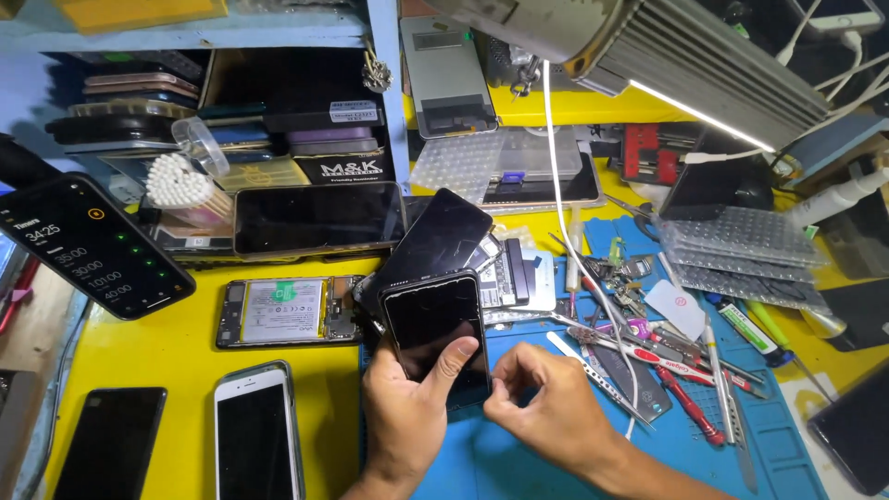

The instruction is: Disassembling a mobile phone to access internal components using prying tools and hands.

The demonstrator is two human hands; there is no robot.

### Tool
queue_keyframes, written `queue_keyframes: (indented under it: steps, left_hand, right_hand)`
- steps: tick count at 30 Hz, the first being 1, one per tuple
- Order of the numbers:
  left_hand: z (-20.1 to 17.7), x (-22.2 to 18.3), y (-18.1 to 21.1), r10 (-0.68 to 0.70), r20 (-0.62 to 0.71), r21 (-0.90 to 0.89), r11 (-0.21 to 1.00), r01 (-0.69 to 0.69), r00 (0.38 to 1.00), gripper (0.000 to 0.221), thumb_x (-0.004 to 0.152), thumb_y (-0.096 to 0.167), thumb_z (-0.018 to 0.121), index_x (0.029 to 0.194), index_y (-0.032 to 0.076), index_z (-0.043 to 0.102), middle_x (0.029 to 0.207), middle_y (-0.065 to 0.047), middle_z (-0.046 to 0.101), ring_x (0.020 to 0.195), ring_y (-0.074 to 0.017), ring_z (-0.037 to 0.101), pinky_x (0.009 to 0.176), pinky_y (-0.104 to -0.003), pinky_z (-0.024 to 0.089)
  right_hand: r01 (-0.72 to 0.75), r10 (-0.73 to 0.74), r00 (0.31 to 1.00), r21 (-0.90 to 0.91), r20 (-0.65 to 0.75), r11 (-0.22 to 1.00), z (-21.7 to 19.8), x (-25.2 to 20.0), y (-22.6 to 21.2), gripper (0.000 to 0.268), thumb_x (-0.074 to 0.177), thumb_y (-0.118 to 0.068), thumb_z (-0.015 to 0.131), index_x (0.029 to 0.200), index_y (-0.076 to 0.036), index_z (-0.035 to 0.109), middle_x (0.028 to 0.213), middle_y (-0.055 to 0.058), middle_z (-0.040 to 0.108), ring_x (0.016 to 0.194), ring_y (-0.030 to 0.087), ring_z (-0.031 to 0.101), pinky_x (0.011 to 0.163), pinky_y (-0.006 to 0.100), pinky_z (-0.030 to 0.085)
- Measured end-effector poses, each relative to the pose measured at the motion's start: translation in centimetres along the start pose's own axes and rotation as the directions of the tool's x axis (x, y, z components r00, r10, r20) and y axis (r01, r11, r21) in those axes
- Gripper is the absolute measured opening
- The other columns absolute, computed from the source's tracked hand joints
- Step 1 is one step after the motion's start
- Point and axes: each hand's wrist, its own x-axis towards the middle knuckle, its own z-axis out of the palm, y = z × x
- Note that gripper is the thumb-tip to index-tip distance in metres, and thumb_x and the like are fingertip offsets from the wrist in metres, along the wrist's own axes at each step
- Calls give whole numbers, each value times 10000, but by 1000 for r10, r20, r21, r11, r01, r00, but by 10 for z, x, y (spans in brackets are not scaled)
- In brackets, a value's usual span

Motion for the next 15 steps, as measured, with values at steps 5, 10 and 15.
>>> queue_keyframes:
  steps: [5, 10, 15]
  left_hand:
    - [-3, 6, 2, -1, -6, -24, 1000, 1, 1000, 355, 689, 301, 885, 974, 98, 826, 950, -57, 885, 865, -124, 832, 794, -268, 645]
    - [-6, 9, 7, -51, 56, -159, 985, 59, 997, 352, 711, 210, 873, 1008, 34, 800, 971, -117, 877, 877, -173, 841, 800, -271, 662]
    - [-10, 4, 33, -247, 184, 161, 962, 219, 952, 431, 687, 323, 871, 1068, 134, 801, 988, -18, 884, 921, -105, 826, 842, -253, 632]
  right_hand:
    - [-198, 188, 979, 150, 80, 969, -9, 3, -1, 111, 732, -3, 732, 728, -96, 672, 648, -3, 684, 559, 73, 581, 526, 236, 474]
    - [-348, 235, 927, 435, 292, 830, -20, 10, 3, 306, 779, 35, 860, 1051, -15, 728, 851, 83, 749, 754, 140, 702, 738, 266, 607]
    - [-492, 266, 813, 366, 517, 790, -30, 18, 5, 137, 788, 27, 843, 792, 54, 708, 716, 243, 805, 645, 284, 804, 652, 350, 701]
